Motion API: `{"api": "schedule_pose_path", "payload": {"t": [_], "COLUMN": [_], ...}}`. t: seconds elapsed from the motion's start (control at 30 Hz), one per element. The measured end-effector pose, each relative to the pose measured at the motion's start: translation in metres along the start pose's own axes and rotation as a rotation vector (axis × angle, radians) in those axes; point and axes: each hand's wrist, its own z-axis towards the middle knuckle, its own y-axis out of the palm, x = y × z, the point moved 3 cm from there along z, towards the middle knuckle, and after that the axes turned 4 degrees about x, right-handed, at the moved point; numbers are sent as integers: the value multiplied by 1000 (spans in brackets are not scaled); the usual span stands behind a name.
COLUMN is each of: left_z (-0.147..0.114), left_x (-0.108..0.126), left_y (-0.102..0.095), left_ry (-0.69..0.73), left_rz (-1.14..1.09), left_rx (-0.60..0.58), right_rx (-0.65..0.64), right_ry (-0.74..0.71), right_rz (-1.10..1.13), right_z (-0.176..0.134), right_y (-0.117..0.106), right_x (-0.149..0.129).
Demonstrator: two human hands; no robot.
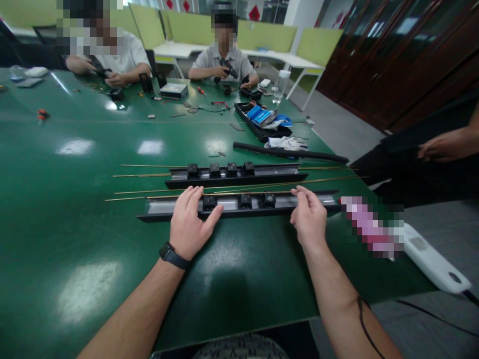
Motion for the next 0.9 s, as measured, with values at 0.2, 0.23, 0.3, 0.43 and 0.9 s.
{"api": "schedule_pose_path", "payload": {"t": [0.2, 0.23, 0.3, 0.43, 0.9], "left_z": [-1, -1, -1, -1, 0], "left_x": [2, 2, 2, 2, 0], "left_y": [1, 1, 1, 1, 0], "left_ry": [15, 18, 20, 22, 3], "left_rz": [-17, -20, -23, -22, -2], "left_rx": [-9, -12, -17, -8, 5], "right_rx": [4, 6, 9, 12, -8], "right_ry": [-4, -4, -3, 0, 11], "right_rz": [5, 6, 11, 6, -4], "right_z": [0, 0, 0, 0, -1], "right_y": [1, 1, 1, 1, 0], "right_x": [0, 0, 0, 1, -1]}}
